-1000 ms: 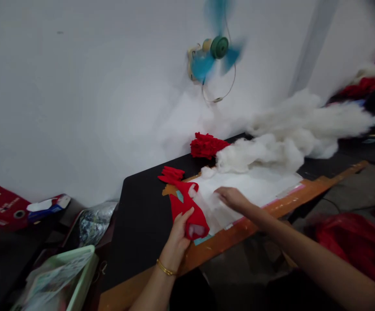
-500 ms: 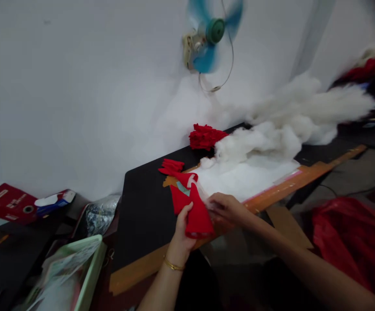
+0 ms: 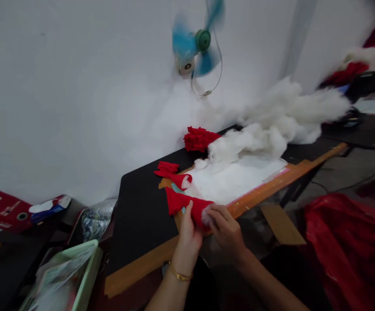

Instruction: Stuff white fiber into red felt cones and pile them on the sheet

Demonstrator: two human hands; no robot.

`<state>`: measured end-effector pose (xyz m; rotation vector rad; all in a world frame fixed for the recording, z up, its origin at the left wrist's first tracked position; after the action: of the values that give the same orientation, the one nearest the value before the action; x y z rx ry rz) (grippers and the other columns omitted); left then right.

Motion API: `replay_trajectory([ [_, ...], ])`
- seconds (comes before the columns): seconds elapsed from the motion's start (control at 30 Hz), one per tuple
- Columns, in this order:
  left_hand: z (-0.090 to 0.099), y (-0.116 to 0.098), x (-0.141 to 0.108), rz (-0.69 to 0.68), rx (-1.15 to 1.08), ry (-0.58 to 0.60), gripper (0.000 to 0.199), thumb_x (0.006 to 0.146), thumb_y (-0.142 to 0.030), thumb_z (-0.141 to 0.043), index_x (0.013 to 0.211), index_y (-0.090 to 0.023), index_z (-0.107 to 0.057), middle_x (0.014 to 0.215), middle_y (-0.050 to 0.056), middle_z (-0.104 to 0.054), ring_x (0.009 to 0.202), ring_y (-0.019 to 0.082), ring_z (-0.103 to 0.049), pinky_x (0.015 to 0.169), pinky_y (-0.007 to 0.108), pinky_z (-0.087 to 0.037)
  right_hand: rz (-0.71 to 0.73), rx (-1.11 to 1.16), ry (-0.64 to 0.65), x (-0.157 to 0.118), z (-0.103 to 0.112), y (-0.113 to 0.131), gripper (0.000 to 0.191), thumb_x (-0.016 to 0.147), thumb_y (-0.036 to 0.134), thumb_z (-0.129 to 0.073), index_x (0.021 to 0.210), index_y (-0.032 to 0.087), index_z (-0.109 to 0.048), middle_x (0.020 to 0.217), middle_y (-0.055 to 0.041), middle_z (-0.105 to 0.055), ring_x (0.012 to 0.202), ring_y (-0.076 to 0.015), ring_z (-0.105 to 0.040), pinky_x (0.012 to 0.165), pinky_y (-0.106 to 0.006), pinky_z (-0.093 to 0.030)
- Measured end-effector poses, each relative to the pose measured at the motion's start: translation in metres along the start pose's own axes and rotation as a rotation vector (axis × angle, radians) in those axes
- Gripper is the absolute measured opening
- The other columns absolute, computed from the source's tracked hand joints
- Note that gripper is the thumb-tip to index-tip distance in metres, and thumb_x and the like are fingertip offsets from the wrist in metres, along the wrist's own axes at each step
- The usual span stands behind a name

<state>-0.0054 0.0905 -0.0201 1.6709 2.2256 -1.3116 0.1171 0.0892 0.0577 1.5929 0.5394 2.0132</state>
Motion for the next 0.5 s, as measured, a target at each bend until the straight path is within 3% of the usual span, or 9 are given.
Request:
replay_trajectory([
  [0.1, -0.001, 0.003, -0.007, -0.045, 0.002, -0.021, 0.017, 0.089, -0.027, -0.060, 0.083, -0.012, -0.067, 0.076, 0.005, -0.071, 0.062, 0.012, -0.065, 0.067, 0.022, -0.055, 0.100, -0.056, 0.013, -0.009, -0.012, 0.003, 0.037, 0.093, 0.010, -0.044, 0.124, 0.020, -0.061, 0.119, -0.0132, -0.066, 0.113, -0.0224, -0.063, 0.095, -0.038, -0.056],
  [0.2, -0.004, -0.005, -0.011, -0.153, 0.041, -0.004, 0.012, 0.085, -0.023, -0.065, 0.091, -0.013, -0.068, 0.085, 0.006, -0.074, 0.071, 0.013, -0.069, 0.079, 0.026, -0.056, 0.174, -0.121, 0.130, -0.020, -0.024, 0.004, 0.044, 0.091, 0.007, -0.040, 0.131, 0.014, -0.057, 0.118, -0.0168, -0.067, 0.115, -0.0275, -0.061, 0.097, -0.047, -0.054],
  [0.27, -0.009, -0.009, -0.015, -0.213, 0.116, 0.049, 0.021, 0.080, -0.021, -0.071, 0.100, -0.014, -0.068, 0.095, 0.007, -0.075, 0.082, 0.016, -0.071, 0.087, 0.029, -0.055, 0.132, -0.131, 0.238, -0.025, -0.030, -0.003, 0.044, 0.089, 0.006, -0.040, 0.131, 0.010, -0.056, 0.115, -0.0182, -0.068, 0.116, -0.0298, -0.059, 0.098, -0.050, -0.053],
  [0.4, -0.017, -0.001, -0.019, -0.222, 0.272, 0.156, 0.041, 0.072, -0.024, -0.079, 0.110, -0.015, -0.066, 0.108, 0.011, -0.074, 0.103, 0.022, -0.069, 0.095, 0.032, -0.052, 0.006, -0.095, 0.390, -0.029, -0.031, -0.018, 0.048, 0.084, 0.011, -0.047, 0.131, 0.010, -0.055, 0.130, -0.0200, -0.059, 0.125, -0.0314, -0.052, 0.102, -0.050, -0.049],
  [0.5, -0.018, 0.006, -0.017, -0.218, 0.350, 0.208, 0.047, 0.069, -0.021, -0.081, 0.113, -0.014, -0.065, 0.110, 0.012, -0.073, 0.105, 0.022, -0.069, 0.095, 0.031, -0.052, -0.080, -0.036, 0.459, -0.033, -0.030, -0.030, 0.034, 0.081, 0.014, -0.051, 0.113, 0.013, -0.065, 0.118, -0.0178, -0.064, 0.111, -0.0287, -0.060, 0.092, -0.043, -0.053],
])
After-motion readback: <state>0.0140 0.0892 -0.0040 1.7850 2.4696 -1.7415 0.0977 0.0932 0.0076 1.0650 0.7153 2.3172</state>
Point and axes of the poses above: each hand's wrist, its own x-axis towards the middle knuckle, its own z-axis out of the back of the hand, y = z × x, the point moved 10 cm from there along x, towards the middle knuckle
